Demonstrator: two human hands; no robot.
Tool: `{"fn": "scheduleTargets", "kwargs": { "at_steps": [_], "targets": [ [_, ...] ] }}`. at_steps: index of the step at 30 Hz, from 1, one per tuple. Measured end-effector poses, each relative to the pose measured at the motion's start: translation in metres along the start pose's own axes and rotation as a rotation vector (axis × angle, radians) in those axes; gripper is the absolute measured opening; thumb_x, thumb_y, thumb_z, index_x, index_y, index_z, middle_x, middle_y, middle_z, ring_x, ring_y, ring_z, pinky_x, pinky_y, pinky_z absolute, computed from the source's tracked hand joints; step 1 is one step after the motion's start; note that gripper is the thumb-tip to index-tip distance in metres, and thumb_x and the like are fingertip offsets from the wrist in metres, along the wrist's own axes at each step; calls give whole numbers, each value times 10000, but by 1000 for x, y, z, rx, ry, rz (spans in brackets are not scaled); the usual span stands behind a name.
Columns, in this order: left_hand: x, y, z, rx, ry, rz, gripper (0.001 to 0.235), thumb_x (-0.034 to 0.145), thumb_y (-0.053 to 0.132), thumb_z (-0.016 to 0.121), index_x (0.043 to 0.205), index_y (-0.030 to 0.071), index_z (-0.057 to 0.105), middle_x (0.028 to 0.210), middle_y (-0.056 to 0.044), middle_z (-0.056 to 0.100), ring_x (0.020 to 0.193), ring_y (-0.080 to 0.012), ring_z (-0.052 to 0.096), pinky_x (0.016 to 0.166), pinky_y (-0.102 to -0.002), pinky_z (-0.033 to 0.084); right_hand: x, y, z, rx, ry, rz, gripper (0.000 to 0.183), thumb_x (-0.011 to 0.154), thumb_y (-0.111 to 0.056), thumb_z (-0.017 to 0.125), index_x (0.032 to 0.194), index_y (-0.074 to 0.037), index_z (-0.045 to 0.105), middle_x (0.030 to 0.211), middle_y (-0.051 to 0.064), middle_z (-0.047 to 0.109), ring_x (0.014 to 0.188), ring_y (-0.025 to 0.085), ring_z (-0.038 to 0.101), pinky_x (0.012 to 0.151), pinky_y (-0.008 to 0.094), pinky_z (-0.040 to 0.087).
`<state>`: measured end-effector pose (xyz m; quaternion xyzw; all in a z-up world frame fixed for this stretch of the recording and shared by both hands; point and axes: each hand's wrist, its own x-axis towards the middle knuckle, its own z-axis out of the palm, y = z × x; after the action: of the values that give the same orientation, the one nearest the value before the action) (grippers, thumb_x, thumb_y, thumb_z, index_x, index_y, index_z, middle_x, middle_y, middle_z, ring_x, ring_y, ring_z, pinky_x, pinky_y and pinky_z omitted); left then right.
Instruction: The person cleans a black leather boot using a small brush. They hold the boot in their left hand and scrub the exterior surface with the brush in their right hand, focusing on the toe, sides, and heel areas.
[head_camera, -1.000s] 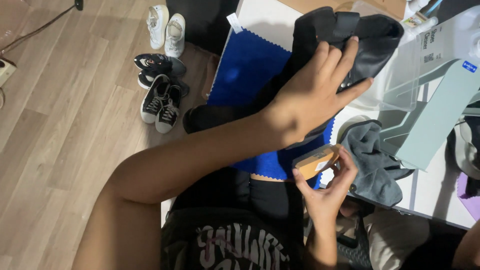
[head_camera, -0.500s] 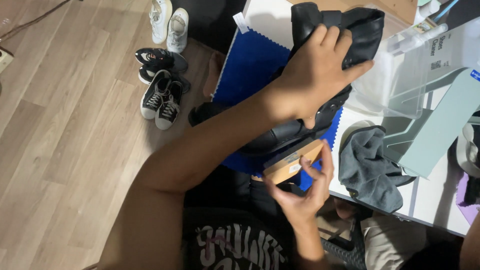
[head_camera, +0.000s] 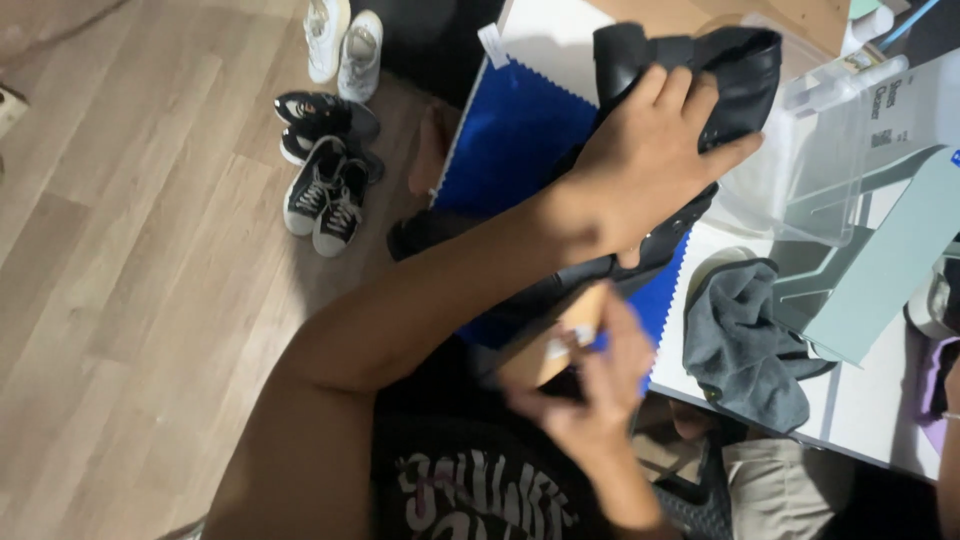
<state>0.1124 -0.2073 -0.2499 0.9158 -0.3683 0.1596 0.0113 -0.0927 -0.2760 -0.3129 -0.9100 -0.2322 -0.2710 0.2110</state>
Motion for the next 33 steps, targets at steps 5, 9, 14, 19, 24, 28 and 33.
{"fn": "scheduleTargets", "kwargs": {
  "at_steps": [5,9,14,19,24,28,33],
  "targets": [
    [-6,-2,-5,27,61,-35,1567,163,814,898,1549,370,318,1306,-179,531,1093,-332,495,943,-414,336,-1,-13,-6,89,-72,10,635,711,-456,926,1058,10,669,1438,342,508,1313,511,565,1068,534,410],
    [0,4,7,-13,105,-79,1518,141,824,888,1512,419,378,1284,-167,563,1063,-335,529,907,-428,353,2,12,-11,13,55,77,671,590,-282,1006,1105,-86,623,1434,330,556,1290,428,617,1106,446,344],
    [-4,1,-1,3,23,-43,1586,173,854,908,1556,386,287,1331,-173,524,1105,-317,506,904,-403,347,-31,38,-7,84,-66,-43,756,820,-587,763,1373,-98,597,1563,270,425,1448,469,473,1183,597,369],
    [-7,1,-6,28,19,-49,1570,184,817,908,1558,386,283,1311,-178,533,1088,-317,502,913,-410,342,-19,3,-7,73,-97,10,814,623,-509,974,1209,-50,644,1481,327,488,1362,500,533,1064,546,385],
    [0,2,15,0,221,-102,1241,367,681,891,1485,397,435,1215,-180,581,1049,-373,546,928,-461,371,-8,15,-7,63,7,42,684,641,-293,1008,1177,-103,629,1500,334,487,1366,483,570,1152,517,374],
    [-2,-2,8,-20,107,-42,1552,144,785,925,1529,388,350,1282,-180,547,1068,-332,524,902,-416,363,-28,24,2,128,-41,-27,780,626,-384,974,1255,-67,638,1517,322,450,1410,519,498,1104,594,408],
    [-6,-3,3,-26,81,-60,1583,139,833,921,1539,377,339,1298,-209,531,1131,-368,510,952,-434,346,-14,9,-1,102,-20,28,998,557,-412,1000,1377,-54,557,1490,314,473,1363,554,511,1097,643,404]
  ]
}}
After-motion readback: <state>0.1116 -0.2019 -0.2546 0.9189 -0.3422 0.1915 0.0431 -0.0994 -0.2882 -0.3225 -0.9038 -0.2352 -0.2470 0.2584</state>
